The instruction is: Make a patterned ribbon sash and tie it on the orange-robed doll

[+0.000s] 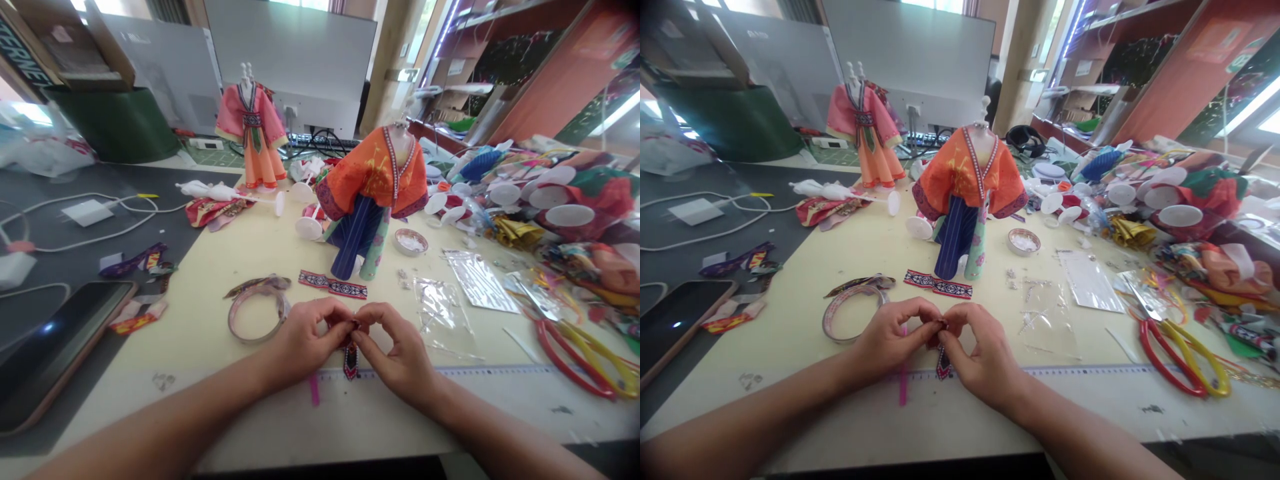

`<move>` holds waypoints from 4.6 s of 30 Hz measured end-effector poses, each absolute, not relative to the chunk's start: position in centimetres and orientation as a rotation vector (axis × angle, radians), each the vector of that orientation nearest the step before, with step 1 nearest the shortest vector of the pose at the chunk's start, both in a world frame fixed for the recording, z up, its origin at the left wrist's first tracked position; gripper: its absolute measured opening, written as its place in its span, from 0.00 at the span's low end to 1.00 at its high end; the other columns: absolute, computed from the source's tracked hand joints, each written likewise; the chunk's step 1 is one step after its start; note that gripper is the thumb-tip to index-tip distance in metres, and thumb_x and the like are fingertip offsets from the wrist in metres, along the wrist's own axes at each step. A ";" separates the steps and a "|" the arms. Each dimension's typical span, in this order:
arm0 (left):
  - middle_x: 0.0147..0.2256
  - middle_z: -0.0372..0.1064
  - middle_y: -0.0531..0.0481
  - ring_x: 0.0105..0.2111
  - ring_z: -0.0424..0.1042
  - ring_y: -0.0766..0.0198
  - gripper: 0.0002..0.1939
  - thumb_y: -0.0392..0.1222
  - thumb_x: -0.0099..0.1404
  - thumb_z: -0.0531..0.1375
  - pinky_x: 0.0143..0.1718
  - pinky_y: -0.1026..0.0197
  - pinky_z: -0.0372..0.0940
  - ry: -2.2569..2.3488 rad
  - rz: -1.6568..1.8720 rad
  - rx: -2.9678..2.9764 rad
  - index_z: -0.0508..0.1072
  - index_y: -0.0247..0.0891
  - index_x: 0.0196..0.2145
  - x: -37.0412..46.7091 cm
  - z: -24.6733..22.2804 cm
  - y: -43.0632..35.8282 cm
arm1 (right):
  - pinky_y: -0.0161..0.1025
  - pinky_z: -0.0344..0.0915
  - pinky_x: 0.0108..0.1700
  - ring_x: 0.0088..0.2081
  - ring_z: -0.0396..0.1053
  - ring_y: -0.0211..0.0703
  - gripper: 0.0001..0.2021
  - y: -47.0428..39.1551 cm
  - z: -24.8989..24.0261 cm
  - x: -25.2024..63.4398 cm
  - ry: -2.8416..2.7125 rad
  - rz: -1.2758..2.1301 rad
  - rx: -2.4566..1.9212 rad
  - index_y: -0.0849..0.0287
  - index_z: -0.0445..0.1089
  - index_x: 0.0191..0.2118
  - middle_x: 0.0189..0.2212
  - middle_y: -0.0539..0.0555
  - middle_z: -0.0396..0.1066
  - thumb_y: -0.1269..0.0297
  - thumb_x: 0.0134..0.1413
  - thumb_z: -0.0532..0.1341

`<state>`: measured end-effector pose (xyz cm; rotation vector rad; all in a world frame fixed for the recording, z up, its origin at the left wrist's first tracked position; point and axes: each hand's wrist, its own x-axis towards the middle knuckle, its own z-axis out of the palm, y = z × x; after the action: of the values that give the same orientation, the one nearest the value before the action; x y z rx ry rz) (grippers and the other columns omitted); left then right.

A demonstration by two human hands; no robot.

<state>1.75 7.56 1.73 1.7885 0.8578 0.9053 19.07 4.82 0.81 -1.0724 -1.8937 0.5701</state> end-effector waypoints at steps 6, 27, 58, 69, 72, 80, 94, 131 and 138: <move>0.28 0.71 0.54 0.24 0.69 0.71 0.06 0.34 0.63 0.55 0.29 0.68 0.65 0.784 0.911 1.713 0.70 0.37 0.39 1.9 1.7 7.4 | 0.39 0.69 0.38 0.35 0.68 0.39 0.14 4.8 1.0 19.0 -1.828 0.692 -1.034 0.55 0.61 0.46 0.35 0.52 0.68 0.72 0.54 0.58; 0.27 0.72 0.52 0.28 0.70 0.68 0.08 0.37 0.62 0.57 0.32 0.66 0.65 0.844 0.827 1.774 0.69 0.36 0.41 1.8 1.7 7.3 | 0.34 0.68 0.37 0.33 0.69 0.36 0.14 4.8 0.7 19.1 -1.751 0.675 -1.024 0.55 0.63 0.46 0.32 0.49 0.68 0.74 0.54 0.58; 0.26 0.72 0.53 0.28 0.70 0.69 0.06 0.38 0.64 0.55 0.32 0.67 0.65 0.834 0.808 1.719 0.69 0.35 0.30 1.8 2.0 7.3 | 0.35 0.68 0.37 0.32 0.69 0.35 0.08 4.7 1.3 19.2 -1.850 0.596 -1.069 0.57 0.66 0.40 0.32 0.51 0.71 0.73 0.54 0.58; 0.26 0.71 0.52 0.28 0.69 0.68 0.06 0.39 0.63 0.55 0.31 0.67 0.64 0.843 0.805 1.756 0.69 0.36 0.30 1.8 1.9 7.2 | 0.38 0.69 0.35 0.31 0.69 0.38 0.08 4.7 1.3 19.1 -1.834 0.564 -1.068 0.57 0.66 0.39 0.31 0.51 0.70 0.73 0.53 0.58; 0.26 0.71 0.52 0.28 0.69 0.68 0.06 0.38 0.63 0.55 0.31 0.67 0.64 0.844 0.797 1.753 0.68 0.35 0.30 1.8 1.9 7.2 | 0.38 0.69 0.35 0.31 0.69 0.38 0.08 4.7 1.3 19.1 -1.835 0.553 -1.063 0.57 0.66 0.39 0.31 0.51 0.71 0.73 0.53 0.58; 0.26 0.71 0.52 0.28 0.69 0.68 0.06 0.38 0.63 0.55 0.32 0.67 0.64 0.859 0.781 1.748 0.68 0.35 0.29 1.8 2.1 7.2 | 0.38 0.69 0.35 0.31 0.70 0.38 0.08 4.6 1.3 19.1 -1.831 0.565 -1.064 0.57 0.66 0.40 0.31 0.51 0.71 0.73 0.53 0.58; 0.26 0.70 0.51 0.28 0.69 0.68 0.07 0.39 0.64 0.55 0.33 0.65 0.64 0.816 0.767 1.662 0.69 0.35 0.29 1.8 2.3 7.2 | 0.39 0.70 0.36 0.32 0.70 0.39 0.08 4.6 1.0 19.2 -1.801 0.622 -1.065 0.56 0.66 0.41 0.32 0.52 0.71 0.72 0.54 0.58; 0.25 0.69 0.51 0.27 0.69 0.68 0.07 0.38 0.64 0.56 0.32 0.65 0.65 0.804 0.772 1.589 0.68 0.34 0.28 1.8 2.4 7.3 | 0.38 0.68 0.37 0.33 0.69 0.37 0.10 4.7 1.3 19.4 -1.777 0.723 -1.038 0.56 0.65 0.42 0.30 0.50 0.69 0.72 0.54 0.58; 0.25 0.70 0.50 0.27 0.70 0.66 0.08 0.41 0.64 0.56 0.32 0.63 0.66 0.866 0.813 1.570 0.69 0.34 0.30 1.8 2.3 7.5 | 0.40 0.66 0.37 0.35 0.66 0.39 0.11 4.8 1.6 19.5 -1.713 0.666 -0.984 0.57 0.63 0.44 0.33 0.51 0.66 0.73 0.55 0.58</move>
<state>1.76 7.47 2.33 1.5698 0.8660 0.8134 19.48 4.79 1.57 -0.9844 -1.7128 0.6658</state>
